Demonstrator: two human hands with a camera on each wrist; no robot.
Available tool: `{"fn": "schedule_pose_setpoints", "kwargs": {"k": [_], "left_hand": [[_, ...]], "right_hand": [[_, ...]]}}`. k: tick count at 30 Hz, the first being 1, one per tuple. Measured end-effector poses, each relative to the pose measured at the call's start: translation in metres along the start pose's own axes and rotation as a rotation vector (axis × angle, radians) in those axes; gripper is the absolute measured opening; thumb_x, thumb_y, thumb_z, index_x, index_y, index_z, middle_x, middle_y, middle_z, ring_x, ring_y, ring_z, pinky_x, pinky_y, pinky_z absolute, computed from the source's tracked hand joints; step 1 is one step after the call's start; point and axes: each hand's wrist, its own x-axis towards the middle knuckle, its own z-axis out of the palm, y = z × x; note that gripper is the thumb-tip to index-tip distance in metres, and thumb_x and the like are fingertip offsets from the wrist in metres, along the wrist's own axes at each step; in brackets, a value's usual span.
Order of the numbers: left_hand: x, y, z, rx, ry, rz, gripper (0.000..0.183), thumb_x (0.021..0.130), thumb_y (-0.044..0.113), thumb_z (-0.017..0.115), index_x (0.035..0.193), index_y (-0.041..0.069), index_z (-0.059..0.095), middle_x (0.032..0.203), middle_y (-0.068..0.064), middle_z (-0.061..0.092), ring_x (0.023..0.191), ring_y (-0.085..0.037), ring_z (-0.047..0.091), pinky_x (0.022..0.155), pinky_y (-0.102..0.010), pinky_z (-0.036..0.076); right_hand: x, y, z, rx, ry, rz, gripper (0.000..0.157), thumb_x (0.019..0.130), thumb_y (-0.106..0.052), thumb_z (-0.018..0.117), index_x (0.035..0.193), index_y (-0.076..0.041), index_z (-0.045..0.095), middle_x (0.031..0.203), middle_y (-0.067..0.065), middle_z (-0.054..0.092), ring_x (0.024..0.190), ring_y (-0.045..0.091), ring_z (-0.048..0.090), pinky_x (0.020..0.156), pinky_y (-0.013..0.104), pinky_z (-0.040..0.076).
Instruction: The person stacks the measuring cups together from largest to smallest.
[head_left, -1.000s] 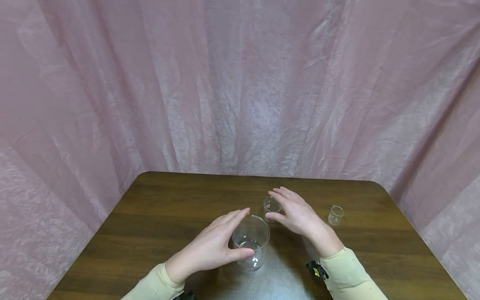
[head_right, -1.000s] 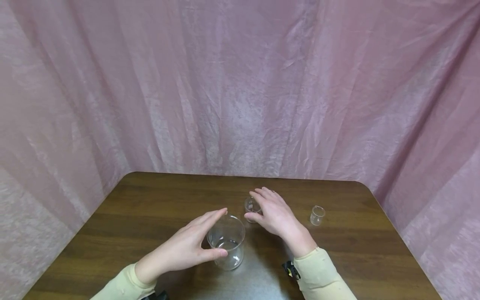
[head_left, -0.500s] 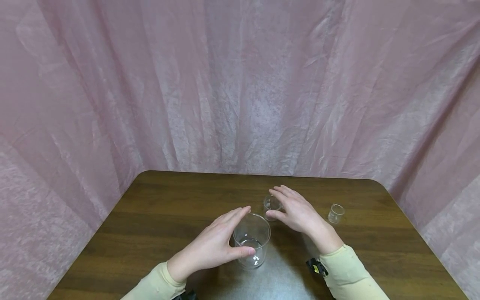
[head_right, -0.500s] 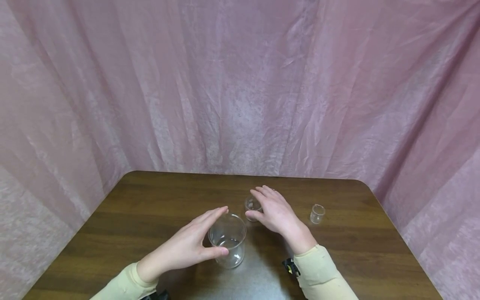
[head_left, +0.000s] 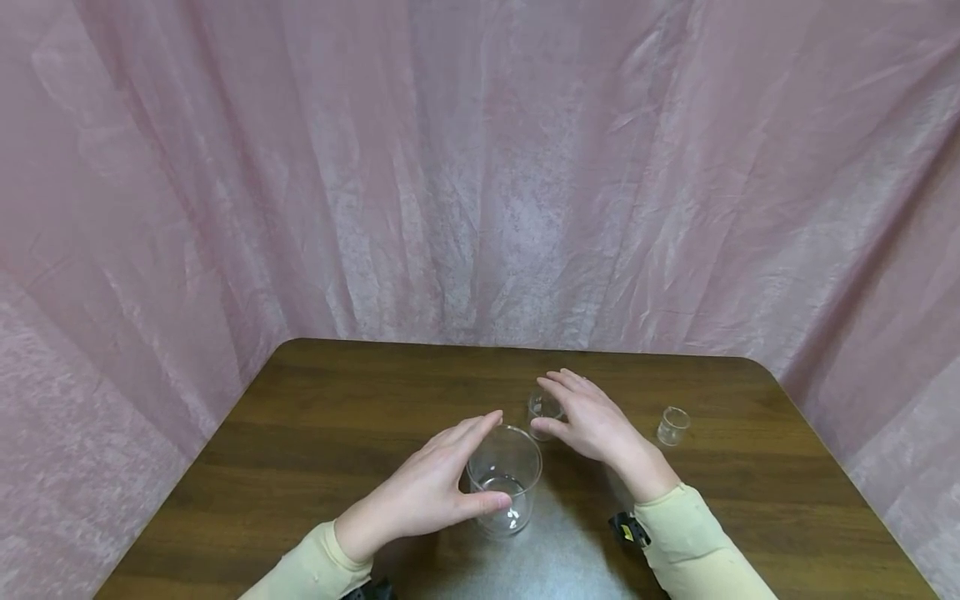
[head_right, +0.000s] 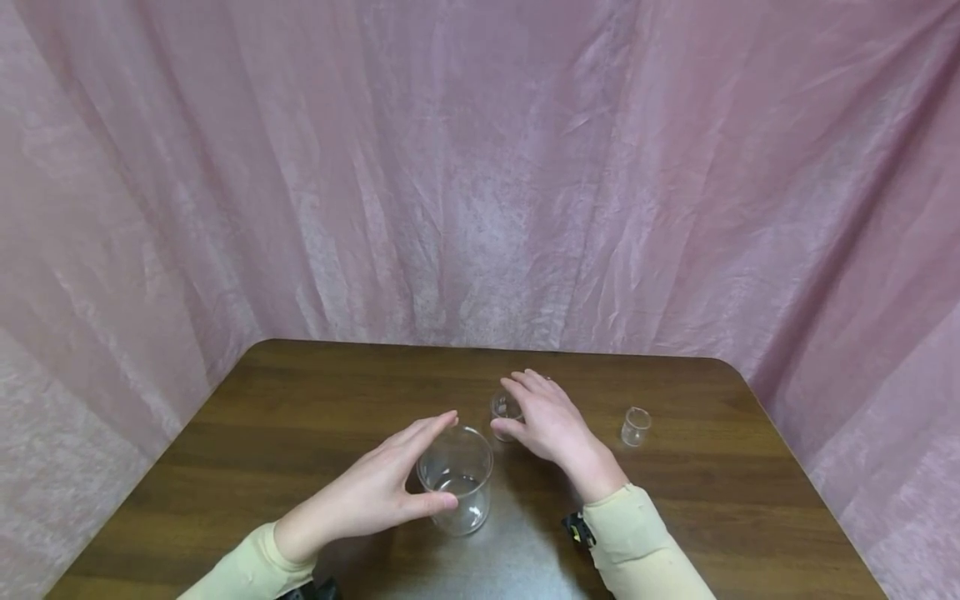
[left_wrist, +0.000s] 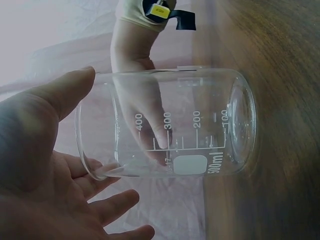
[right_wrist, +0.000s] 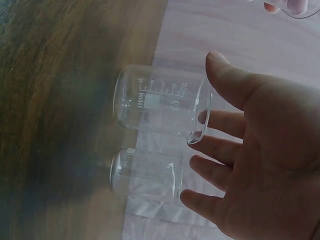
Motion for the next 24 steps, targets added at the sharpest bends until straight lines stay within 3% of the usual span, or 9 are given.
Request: {"fn": "schedule_pose_setpoints", "kwargs": {"k": [24], "left_hand": [[0.0001,0.0010,-0.0007,-0.001,-0.007,-0.002,0.101,0.097,0.056,0.083,0.175,0.016,0.033,0.173,-0.002,0.044,0.157,-0.029,0.043,0.126,-0.057,0.037]], "right_hand": [[0.0000,0.0030,0.0026,-0.028,0.023,0.007,0.065,0.100,-0.033,0.085,0.148,0.004,0.064,0.156,0.026,0.058,0.155,0.047,0.043,0.125,0.062,0.036]]}}
